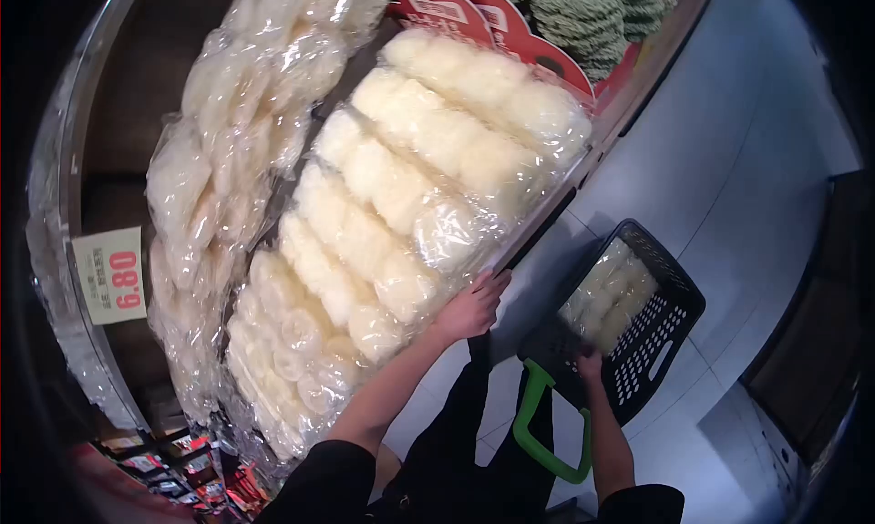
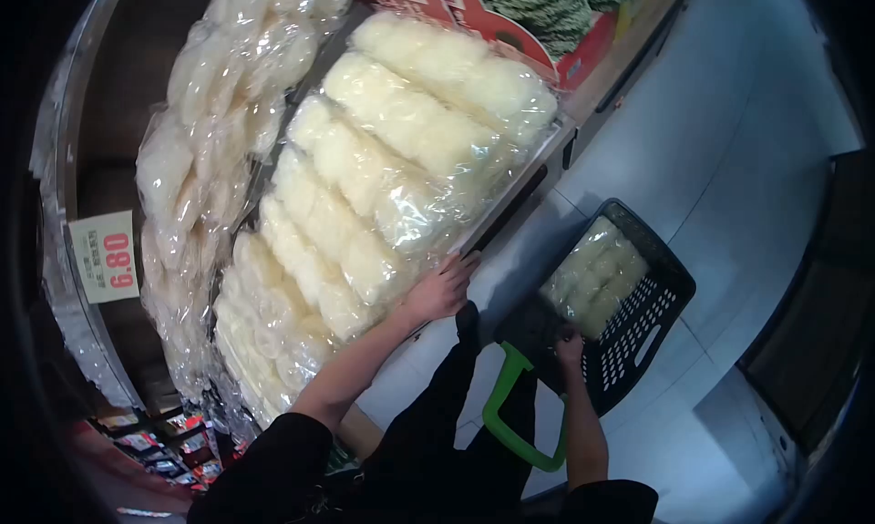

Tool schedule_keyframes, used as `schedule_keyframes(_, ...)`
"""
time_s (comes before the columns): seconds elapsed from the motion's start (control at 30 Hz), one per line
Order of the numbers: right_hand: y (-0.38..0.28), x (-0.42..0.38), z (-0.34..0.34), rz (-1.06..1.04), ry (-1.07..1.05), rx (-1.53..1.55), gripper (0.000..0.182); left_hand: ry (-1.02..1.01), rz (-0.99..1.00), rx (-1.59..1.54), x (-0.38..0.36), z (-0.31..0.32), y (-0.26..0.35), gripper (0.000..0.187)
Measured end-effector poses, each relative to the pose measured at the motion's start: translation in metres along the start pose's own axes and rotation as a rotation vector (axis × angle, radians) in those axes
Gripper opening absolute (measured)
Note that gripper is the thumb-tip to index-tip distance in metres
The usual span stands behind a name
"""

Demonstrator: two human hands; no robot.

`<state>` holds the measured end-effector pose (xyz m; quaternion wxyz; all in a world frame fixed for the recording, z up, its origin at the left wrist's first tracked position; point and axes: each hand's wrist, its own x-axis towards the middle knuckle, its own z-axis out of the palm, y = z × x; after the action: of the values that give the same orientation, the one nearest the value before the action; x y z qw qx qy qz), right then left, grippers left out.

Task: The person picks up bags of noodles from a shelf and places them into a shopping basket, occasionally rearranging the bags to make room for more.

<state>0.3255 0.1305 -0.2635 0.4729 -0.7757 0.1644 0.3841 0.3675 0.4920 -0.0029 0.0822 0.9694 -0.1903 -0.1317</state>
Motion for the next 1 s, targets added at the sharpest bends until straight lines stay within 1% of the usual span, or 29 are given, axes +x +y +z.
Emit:
schedule_keyframes(0.03,0.013,-0.007,-0.012,-0.039,0.036,0.01,0.034,0.041,-0.03,0.003,-0.003,0.006,0.003,0.029)
schedule_keyframes(0.1,-0.035,-0.07,-0.033,-0.135,0.022,0.113,0.027,0.142,0.018,0.149,-0.006,0.026,-0.003,0.026)
schedule_keyframes(0.17,-0.038,-0.105,-0.045,-0.116,0.049,0.113,0.019,0.237,0.002,0.137,-0.004,0.033,-0.004,0.025)
schedule_keyframes(0.2,-0.056,-0.127,-0.05,-0.141,0.054,0.085,0.019,0.269,0.008,0.087,-0.003,0.04,-0.005,0.024)
schedule_keyframes(0.23,-0.075,-0.155,-0.055,-0.081,0.034,0.116,0.018,0.299,0.018,0.04,-0.006,0.038,-0.003,0.024)
schedule_keyframes(0.27,-0.093,-0.176,-0.053,-0.023,0.017,0.152,0.018,0.219,-0.021,0.12,-0.014,0.015,0.008,0.026)
schedule_keyframes(0.3,-0.104,-0.188,-0.048,-0.047,0.031,0.134,0.018,0.252,-0.026,0.119,-0.015,0.005,0.021,0.026)
schedule_keyframes(0.37,-0.123,-0.209,-0.034,-0.297,0.133,0.132,0.017,-0.071,-0.196,-0.029,-0.015,-0.011,0.054,0.031)
schedule_keyframes(0.4,-0.136,-0.217,-0.023,-0.425,0.154,0.233,0.017,-0.051,-0.195,-0.038,-0.023,-0.012,0.069,0.031)
schedule_keyframes(0.47,-0.193,-0.25,0.006,-0.581,0.191,0.321,0.016,-0.107,-0.168,-0.276,-0.04,-0.014,0.092,0.034)
schedule_keyframes(0.5,-0.224,-0.266,0.024,-0.602,0.138,0.327,0.017,-0.097,-0.165,-0.274,-0.056,-0.021,0.1,0.034)
schedule_keyframes(0.53,-0.249,-0.28,0.04,-0.618,0.083,0.331,0.018,-0.006,-0.152,-0.362,-0.081,-0.035,0.11,0.034)
schedule_keyframes(0.57,-0.271,-0.284,0.056,-0.587,-0.031,0.298,0.021,0.086,-0.14,-0.447,-0.105,-0.052,0.114,0.034)
schedule_keyframes(0.6,-0.287,-0.289,0.072,-0.546,-0.145,0.265,0.024,0.088,-0.141,-0.449,-0.13,-0.068,0.116,0.034)
schedule_keyframes(0.67,-0.315,-0.29,0.11,-0.426,-0.294,0.305,0.03,0.151,-0.244,-0.588,-0.177,-0.099,0.108,0.034)
schedule_keyframes(0.7,-0.316,-0.285,0.129,-0.426,-0.297,0.302,0.03,0.153,-0.248,-0.59,-0.198,-0.107,0.102,0.034)
schedule_keyframes(0.77,-0.312,-0.257,0.169,-0.527,-0.272,0.003,0.043,0.343,-0.293,-0.507,-0.232,-0.12,0.08,0.034)
schedule_keyframes(0.8,-0.318,-0.256,0.183,-0.53,-0.278,-0.001,0.043,0.347,-0.3,-0.507,-0.243,-0.122,0.066,0.034)
schedule_keyframes(0.87,-0.327,-0.257,0.207,-0.227,-0.257,0.156,0.054,0.505,-0.367,-0.261,-0.258,-0.127,0.034,0.034)
schedule_keyframes(0.9,-0.328,-0.261,0.217,-0.228,-0.261,0.15,0.054,0.509,-0.374,-0.262,-0.262,-0.126,0.018,0.034)
schedule_keyframes(0.97,-0.329,-0.267,0.232,-0.204,-0.087,0.334,0.055,0.688,-0.473,-0.004,-0.267,-0.121,-0.015,0.04)
schedule_keyframes(1.0,-0.334,-0.273,0.235,-0.203,-0.088,0.323,0.055,0.691,-0.482,-0.011,-0.272,-0.122,-0.028,0.04)
